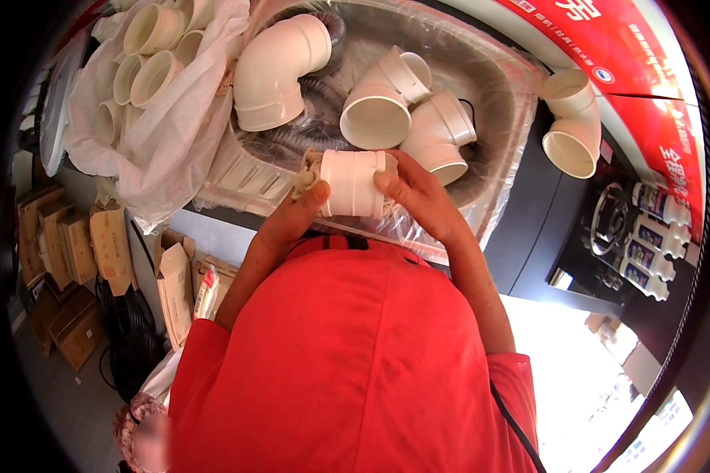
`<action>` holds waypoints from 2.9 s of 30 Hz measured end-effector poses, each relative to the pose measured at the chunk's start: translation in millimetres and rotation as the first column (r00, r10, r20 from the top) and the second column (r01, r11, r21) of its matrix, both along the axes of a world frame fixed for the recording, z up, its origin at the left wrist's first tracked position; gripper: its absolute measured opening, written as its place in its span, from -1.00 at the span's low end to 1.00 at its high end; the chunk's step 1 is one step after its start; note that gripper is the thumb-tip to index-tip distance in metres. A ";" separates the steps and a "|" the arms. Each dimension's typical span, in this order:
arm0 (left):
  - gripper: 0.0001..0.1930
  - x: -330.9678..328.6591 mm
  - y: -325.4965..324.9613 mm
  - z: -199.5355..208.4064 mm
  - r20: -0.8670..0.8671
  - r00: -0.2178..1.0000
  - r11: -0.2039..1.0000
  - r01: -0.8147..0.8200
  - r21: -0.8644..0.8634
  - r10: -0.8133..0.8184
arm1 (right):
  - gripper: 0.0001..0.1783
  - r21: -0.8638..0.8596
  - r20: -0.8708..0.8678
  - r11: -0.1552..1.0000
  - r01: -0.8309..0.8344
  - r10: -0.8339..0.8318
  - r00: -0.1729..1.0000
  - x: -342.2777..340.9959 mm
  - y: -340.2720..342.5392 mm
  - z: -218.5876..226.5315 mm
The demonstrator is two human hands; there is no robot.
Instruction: The person wipes white plastic pipe fittings with a cloth. They pick up individual fittings from a metal bin, wipe the exterior and interior surfaces, and place them into a white bag. The process is repeated for multiple fittings throughout the clip.
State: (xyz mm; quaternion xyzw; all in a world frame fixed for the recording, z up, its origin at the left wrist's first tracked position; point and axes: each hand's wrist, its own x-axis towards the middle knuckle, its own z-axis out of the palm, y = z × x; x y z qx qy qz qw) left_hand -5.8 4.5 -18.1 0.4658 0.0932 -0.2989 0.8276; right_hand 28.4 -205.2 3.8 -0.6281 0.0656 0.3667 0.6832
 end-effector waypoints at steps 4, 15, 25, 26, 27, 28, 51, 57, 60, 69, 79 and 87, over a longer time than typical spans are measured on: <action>-0.30 2.1 1.2 8.4 -0.014 1.000 0.999 0.023 -0.039 -0.024 | -0.25 -0.025 0.039 1.000 0.015 -0.014 0.999 -1.7 1.4 -3.2; -0.32 2.4 2.1 7.9 0.046 0.994 0.994 0.098 0.042 -0.100 | -0.29 -0.082 -0.058 0.996 -0.023 0.018 0.998 5.8 -6.2 -9.0; -0.29 11.7 -3.3 -19.3 -0.250 0.965 0.828 -0.205 -0.521 0.082 | -0.27 -0.054 0.194 0.998 -0.043 0.053 0.980 1.6 -1.0 -4.7; -0.30 12.3 -3.1 -21.2 -0.262 0.963 0.803 -0.207 -0.559 0.066 | -0.28 -0.056 0.205 0.998 -0.025 0.036 0.978 0.6 -0.2 -5.4; -0.32 12.6 -2.7 -22.8 -0.273 0.961 0.776 -0.209 -0.595 0.050 | -0.28 -0.058 0.216 0.998 -0.007 0.020 0.976 -0.1 0.8 -5.8; -0.35 12.5 -2.5 -23.8 -0.287 0.957 0.777 -0.214 -0.592 0.044 | -0.28 -0.064 0.232 0.998 -0.006 0.021 0.973 -0.1 1.5 -4.6; -0.38 15.7 -28.3 -20.2 -0.011 0.987 0.985 -0.161 -0.067 0.161 | -0.74 -0.382 0.778 0.919 0.101 0.261 0.571 -4.8 30.2 10.8; -0.35 24.4 -22.4 -2.4 -0.176 0.938 0.873 -0.343 -0.345 0.299 | -0.75 -0.200 0.634 0.980 0.013 0.119 0.764 -13.1 29.9 6.6; -0.51 17.3 -21.1 -8.4 0.296 0.906 0.953 -0.294 -0.073 0.302 | -0.75 -0.051 0.485 0.998 0.027 0.001 0.875 -14.7 24.5 2.7; -0.66 19.5 -13.7 -6.8 0.140 0.983 0.982 -0.096 -0.163 0.120 | -0.77 0.120 0.044 0.957 0.263 -0.269 0.962 -14.3 16.4 6.4; -0.60 13.4 9.6 -23.0 0.311 0.951 0.934 -0.113 0.340 0.002 | -0.17 -0.349 0.663 0.937 -0.026 0.266 0.700 15.3 -1.8 33.4; -0.55 11.4 6.2 -9.1 0.026 0.999 0.998 -0.047 -0.034 0.047 | -0.28 -0.282 0.522 0.958 -0.054 0.201 0.829 7.1 8.4 14.2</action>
